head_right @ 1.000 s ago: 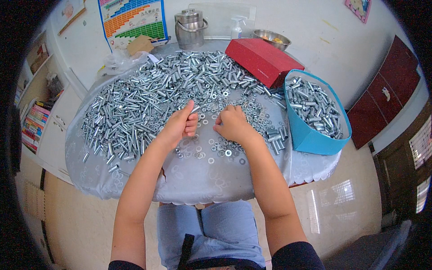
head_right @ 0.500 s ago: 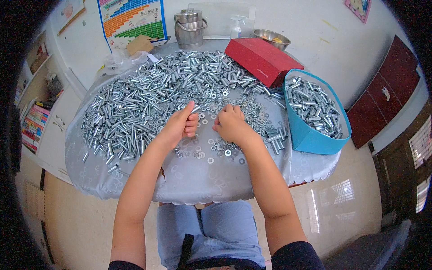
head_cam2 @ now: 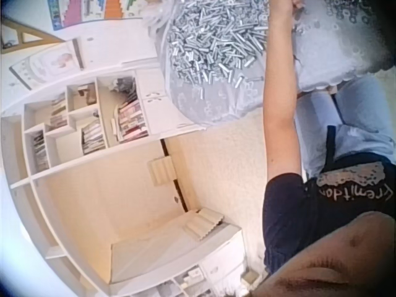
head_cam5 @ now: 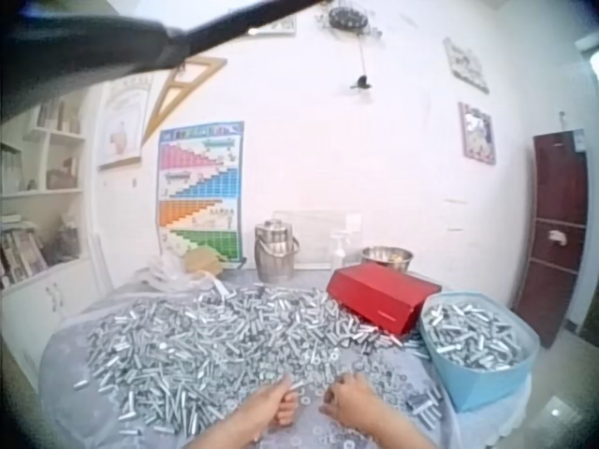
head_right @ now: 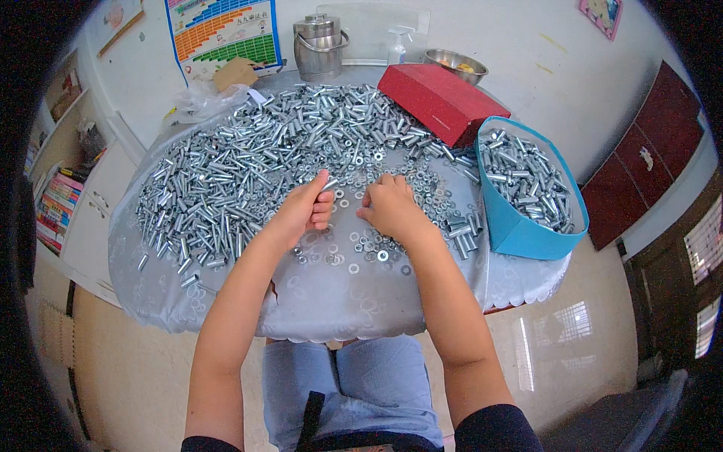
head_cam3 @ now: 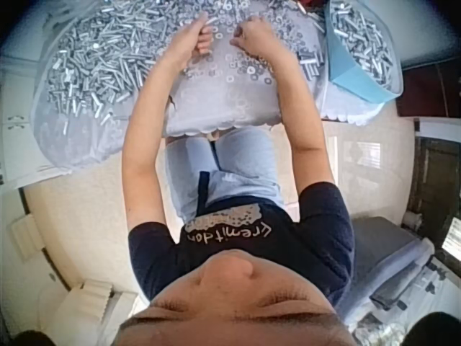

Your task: The person sits at a table covered with a large pile of metal bolts and washers. They repeatedly pick up a bolt and a washer, thread the washer onto the bolt, and place the assembled unit into a blue container on the right. The process is continuous and repetitive throughout the clip.

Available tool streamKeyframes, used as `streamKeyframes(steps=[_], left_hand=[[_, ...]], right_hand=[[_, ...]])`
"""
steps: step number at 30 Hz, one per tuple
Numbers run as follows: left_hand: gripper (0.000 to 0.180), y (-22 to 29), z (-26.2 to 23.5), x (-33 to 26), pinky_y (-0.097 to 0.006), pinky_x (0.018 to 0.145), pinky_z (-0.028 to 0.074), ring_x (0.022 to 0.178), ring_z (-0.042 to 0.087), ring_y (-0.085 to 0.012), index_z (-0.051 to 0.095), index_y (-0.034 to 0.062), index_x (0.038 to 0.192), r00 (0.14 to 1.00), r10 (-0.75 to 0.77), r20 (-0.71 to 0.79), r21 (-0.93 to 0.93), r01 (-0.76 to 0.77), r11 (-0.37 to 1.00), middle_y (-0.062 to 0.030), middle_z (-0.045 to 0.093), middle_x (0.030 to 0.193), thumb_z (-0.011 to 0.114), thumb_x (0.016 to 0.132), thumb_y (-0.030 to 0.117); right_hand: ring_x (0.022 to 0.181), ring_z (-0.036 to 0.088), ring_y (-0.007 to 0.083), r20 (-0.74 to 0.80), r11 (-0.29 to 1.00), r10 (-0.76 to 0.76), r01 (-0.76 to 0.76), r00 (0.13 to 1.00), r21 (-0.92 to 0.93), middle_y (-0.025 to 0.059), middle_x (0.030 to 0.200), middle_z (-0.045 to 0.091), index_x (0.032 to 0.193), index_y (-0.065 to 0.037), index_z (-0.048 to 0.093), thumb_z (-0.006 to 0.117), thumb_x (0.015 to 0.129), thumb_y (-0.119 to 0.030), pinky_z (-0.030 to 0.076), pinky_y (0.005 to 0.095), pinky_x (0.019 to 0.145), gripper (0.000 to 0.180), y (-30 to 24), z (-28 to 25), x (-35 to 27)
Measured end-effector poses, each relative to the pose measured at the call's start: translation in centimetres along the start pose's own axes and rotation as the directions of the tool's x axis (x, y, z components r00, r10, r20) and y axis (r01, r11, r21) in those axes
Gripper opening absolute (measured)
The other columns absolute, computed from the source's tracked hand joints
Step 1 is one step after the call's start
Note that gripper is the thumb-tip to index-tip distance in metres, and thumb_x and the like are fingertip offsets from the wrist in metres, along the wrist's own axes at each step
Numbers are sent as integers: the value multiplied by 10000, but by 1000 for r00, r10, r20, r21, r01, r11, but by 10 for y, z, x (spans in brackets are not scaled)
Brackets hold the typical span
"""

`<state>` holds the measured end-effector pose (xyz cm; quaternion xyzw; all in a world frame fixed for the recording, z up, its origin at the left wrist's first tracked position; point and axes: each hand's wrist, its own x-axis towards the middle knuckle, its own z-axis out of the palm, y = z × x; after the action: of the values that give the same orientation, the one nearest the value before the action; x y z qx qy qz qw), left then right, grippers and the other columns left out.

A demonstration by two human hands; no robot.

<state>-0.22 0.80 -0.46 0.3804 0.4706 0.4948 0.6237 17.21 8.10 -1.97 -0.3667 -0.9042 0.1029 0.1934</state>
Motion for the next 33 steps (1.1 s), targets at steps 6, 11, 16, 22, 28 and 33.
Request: streamKeyframes(steps=[6,11,16,22,28,33], left_hand=[[464,1,0,1,-214,453,243,469,227,-55,323,162,611,1000,-1,-20,-4,1,1000,80,255,543,415,880,529],[477,-3,0,3,-219,448,251,455,250,-58,348,151,612,1000,-4,2,8,4,1000,75,279,520,407,873,545],[467,0,0,0,-216,450,230,466,229,-57,324,164,606,1000,-6,-24,5,6,1000,81,252,536,421,876,532],[466,-1,-2,3,-219,445,248,453,244,-60,344,159,608,999,0,-35,6,0,1000,78,277,517,405,879,533],[464,-1,-1,2,-220,444,244,450,241,-60,347,156,608,999,-4,-32,15,4,1000,79,274,516,396,886,524],[469,0,-2,2,-215,455,246,471,245,-58,322,166,602,999,-19,-43,-6,19,1000,78,265,537,427,871,536]], right_hand=[[1001,448,325,18,1000,19,-19,1000,-10,136,994,533,818,-76,646,680,707,-220,369,410,872,184,-5,-1,0],[1010,436,327,22,1000,10,-10,1000,-25,137,1031,516,815,-70,628,659,729,-196,356,402,894,156,-5,1,-1],[1026,423,328,-1,999,-49,49,999,-9,138,1052,497,832,-65,610,649,737,-186,352,407,896,159,-6,1,-1],[985,450,324,-68,993,-112,109,991,-51,138,986,522,818,-60,623,669,712,-197,367,407,869,179,-3,6,-3],[980,466,331,-29,998,-55,54,998,-31,138,985,533,830,-74,625,678,703,-222,377,416,867,203,-2,2,-2],[999,456,327,7,1000,-20,20,1000,13,138,997,537,812,-75,636,693,691,-239,371,409,880,211,-5,-1,-1]])
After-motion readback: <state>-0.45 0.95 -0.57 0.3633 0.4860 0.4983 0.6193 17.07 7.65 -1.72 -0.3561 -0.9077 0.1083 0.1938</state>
